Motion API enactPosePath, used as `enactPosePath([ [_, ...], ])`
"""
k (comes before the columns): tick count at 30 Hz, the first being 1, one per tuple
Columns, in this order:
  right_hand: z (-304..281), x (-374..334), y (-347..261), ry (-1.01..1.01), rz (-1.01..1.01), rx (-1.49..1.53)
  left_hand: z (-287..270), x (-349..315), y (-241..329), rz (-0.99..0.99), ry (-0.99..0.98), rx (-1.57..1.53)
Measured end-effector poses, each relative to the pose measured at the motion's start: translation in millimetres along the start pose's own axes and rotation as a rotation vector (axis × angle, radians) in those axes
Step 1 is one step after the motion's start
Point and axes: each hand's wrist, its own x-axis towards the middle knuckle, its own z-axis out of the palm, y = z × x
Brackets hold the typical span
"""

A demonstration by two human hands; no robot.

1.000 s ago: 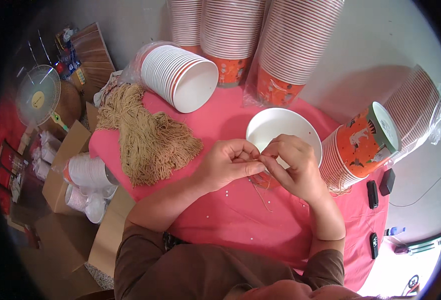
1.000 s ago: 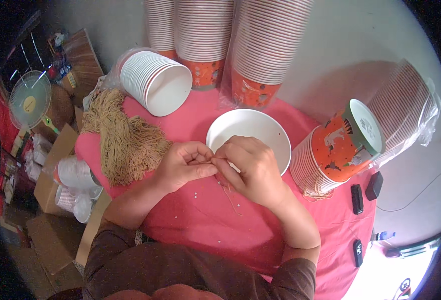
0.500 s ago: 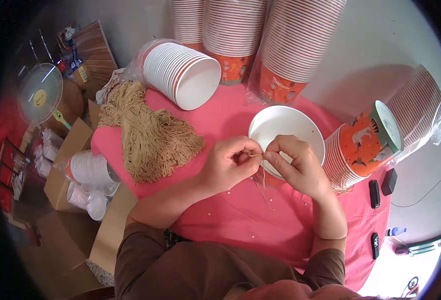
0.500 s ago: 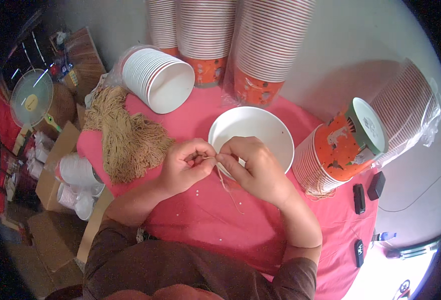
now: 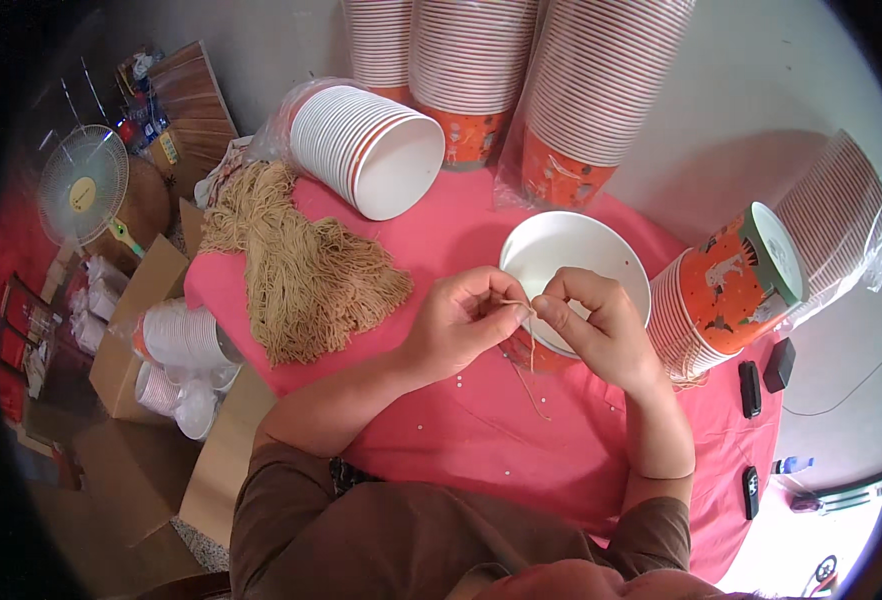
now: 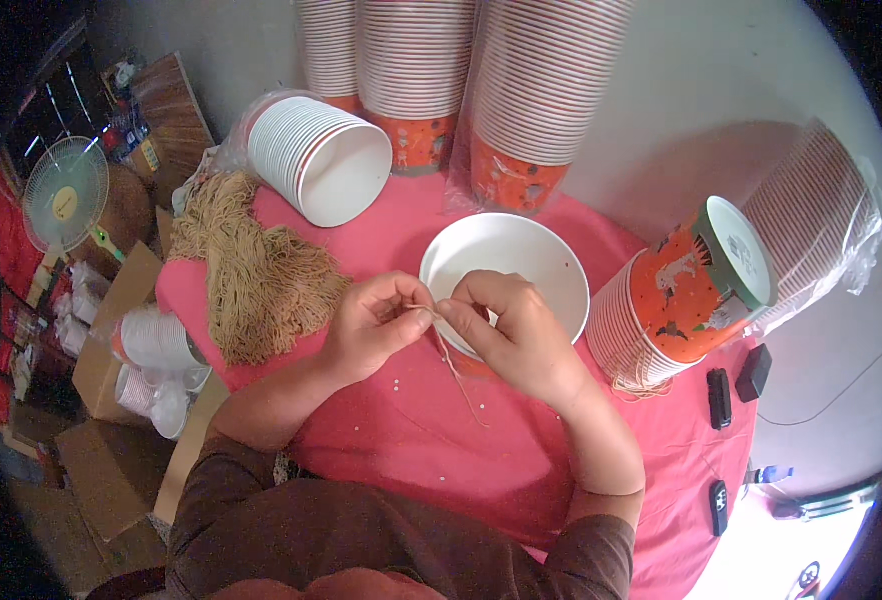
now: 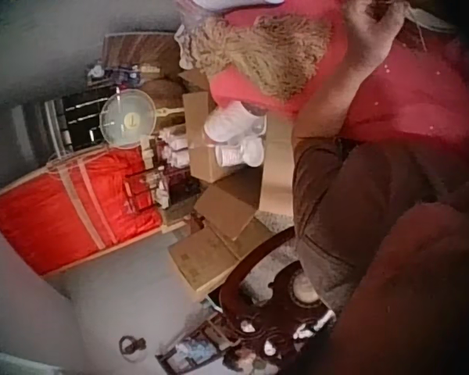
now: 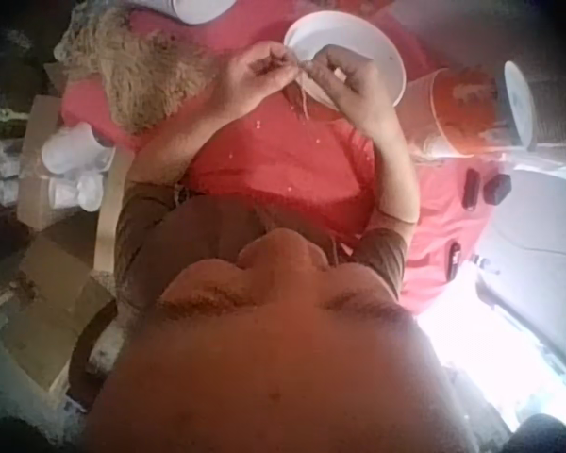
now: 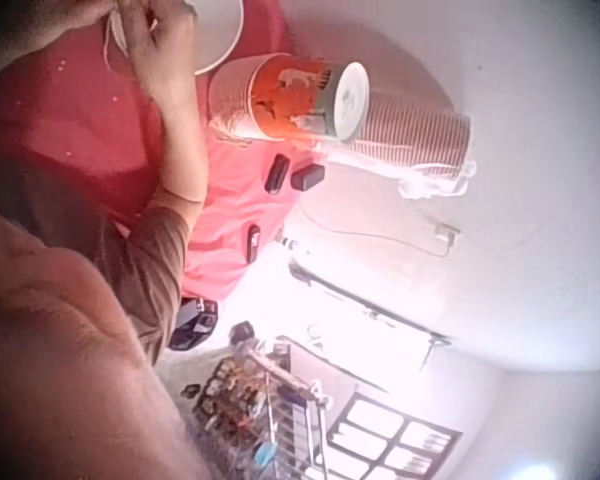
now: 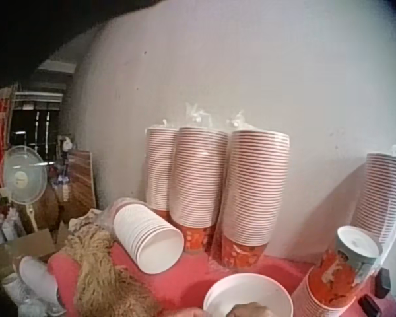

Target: Tying thin rope handles onto paper buckets for packaging.

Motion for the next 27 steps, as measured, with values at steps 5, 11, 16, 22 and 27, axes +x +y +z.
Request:
enactPosePath([
  [5,9,1,-4,0.209,-0.27,-0.173,-9,2,1,-0.093,0.022,0.005],
  [11,14,-1,-3,0.227,-0.457,-0.341,-11,3,3,-0.14,0.007,-0.065],
  [16,12,2,-2,0.23,-0.5,-0.345,-13,5,-2,-0.234,-0.051,-0.328],
  [22,12,1,2,0.253,-0.453,-0.299,-21,6,-4,-0.355,-0.072,-0.496],
  [27,12,-2,-1,0.28,-0.433,-0.322,-19,5,-6,-0.367,-0.074,-0.535],
])
